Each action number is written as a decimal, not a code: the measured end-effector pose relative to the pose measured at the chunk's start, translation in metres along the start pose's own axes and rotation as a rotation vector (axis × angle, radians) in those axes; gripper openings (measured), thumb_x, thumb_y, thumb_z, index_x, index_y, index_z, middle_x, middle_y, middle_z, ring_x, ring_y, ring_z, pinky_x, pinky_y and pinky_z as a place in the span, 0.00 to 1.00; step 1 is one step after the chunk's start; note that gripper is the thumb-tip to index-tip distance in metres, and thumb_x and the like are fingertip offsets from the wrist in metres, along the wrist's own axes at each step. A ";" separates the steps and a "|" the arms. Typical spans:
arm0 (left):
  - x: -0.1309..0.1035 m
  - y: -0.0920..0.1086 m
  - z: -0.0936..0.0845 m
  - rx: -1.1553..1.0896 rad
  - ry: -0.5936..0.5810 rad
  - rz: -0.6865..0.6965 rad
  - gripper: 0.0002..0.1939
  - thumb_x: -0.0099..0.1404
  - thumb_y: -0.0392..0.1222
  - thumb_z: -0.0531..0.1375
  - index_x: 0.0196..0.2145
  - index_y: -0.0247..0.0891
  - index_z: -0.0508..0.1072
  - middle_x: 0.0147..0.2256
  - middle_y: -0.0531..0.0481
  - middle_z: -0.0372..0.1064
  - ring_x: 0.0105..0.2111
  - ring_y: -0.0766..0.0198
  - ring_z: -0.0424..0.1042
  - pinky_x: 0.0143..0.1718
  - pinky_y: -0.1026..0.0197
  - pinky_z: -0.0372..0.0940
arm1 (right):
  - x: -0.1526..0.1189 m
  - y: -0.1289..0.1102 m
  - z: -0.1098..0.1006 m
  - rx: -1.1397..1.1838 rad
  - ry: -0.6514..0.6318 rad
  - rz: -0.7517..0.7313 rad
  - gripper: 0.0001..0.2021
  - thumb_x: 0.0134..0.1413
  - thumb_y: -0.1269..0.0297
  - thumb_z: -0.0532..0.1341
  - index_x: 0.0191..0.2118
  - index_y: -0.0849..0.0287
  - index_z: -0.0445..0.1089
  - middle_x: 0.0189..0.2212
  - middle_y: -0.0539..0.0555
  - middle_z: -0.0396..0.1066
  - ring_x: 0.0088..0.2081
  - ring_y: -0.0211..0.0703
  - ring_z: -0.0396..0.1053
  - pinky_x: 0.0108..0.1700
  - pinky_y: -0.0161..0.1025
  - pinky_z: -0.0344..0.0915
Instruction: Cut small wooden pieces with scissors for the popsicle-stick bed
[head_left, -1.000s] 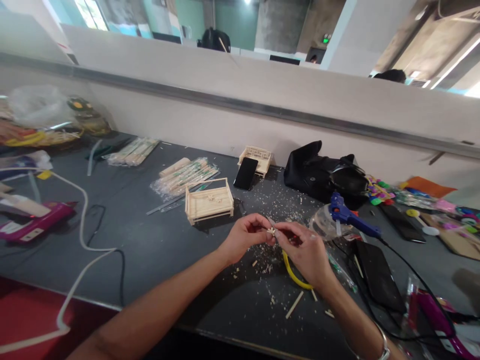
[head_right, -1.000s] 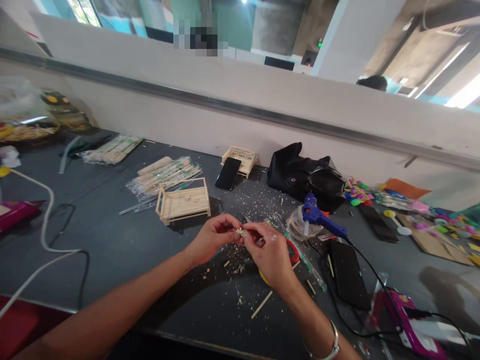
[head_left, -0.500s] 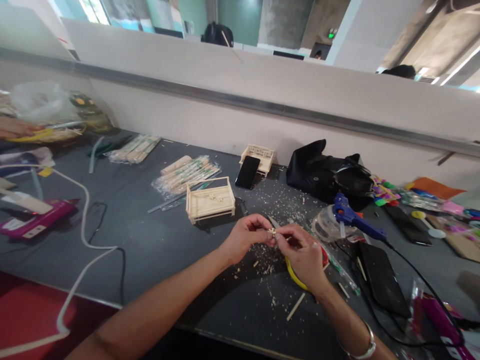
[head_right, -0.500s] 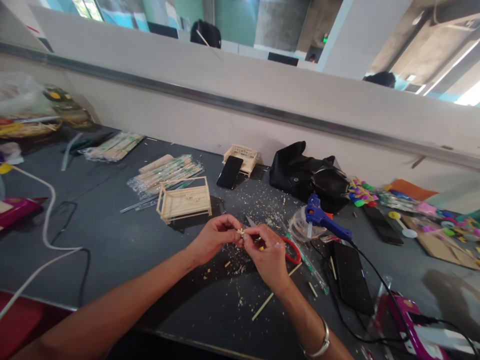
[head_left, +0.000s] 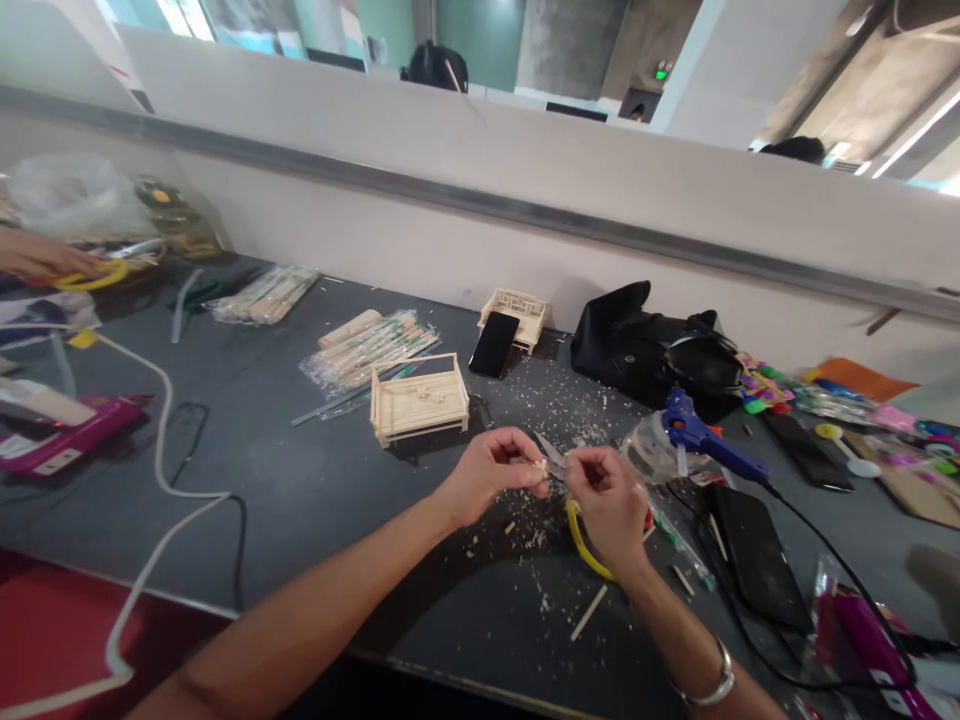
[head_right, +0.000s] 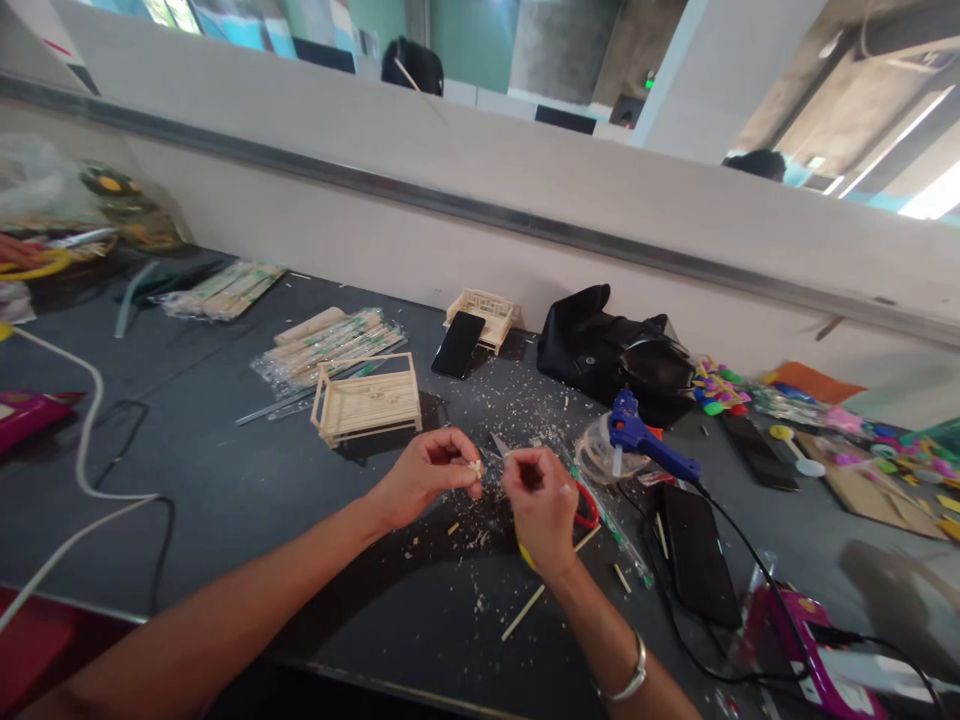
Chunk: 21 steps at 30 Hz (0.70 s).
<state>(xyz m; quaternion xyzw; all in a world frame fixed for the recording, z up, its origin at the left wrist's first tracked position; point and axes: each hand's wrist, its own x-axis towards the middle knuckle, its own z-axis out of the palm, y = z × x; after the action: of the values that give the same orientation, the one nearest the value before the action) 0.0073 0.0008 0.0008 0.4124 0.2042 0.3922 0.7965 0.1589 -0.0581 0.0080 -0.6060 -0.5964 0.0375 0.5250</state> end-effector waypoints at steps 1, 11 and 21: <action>0.000 0.000 0.000 -0.020 -0.012 0.000 0.16 0.43 0.40 0.75 0.26 0.33 0.74 0.22 0.53 0.74 0.22 0.65 0.74 0.28 0.63 0.69 | 0.002 0.002 -0.001 0.009 -0.005 0.037 0.06 0.51 0.64 0.59 0.26 0.55 0.70 0.19 0.46 0.70 0.20 0.35 0.65 0.23 0.32 0.63; 0.007 0.000 -0.007 -0.121 0.075 0.020 0.15 0.44 0.39 0.76 0.28 0.33 0.77 0.25 0.52 0.75 0.23 0.68 0.74 0.30 0.65 0.71 | 0.014 0.024 -0.007 -0.181 -0.345 0.121 0.09 0.50 0.61 0.55 0.24 0.55 0.69 0.19 0.47 0.70 0.21 0.37 0.67 0.26 0.33 0.61; 0.008 0.001 -0.008 -0.127 0.063 0.007 0.15 0.43 0.39 0.76 0.28 0.33 0.78 0.24 0.53 0.75 0.23 0.68 0.75 0.30 0.65 0.72 | 0.010 0.049 -0.007 -0.466 -0.403 -0.040 0.10 0.55 0.67 0.57 0.24 0.52 0.68 0.21 0.48 0.72 0.22 0.39 0.68 0.24 0.34 0.53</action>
<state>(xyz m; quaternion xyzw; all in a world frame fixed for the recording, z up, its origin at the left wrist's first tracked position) 0.0072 0.0116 -0.0033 0.3490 0.2027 0.4199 0.8129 0.1995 -0.0416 -0.0163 -0.6787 -0.6928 0.0090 0.2434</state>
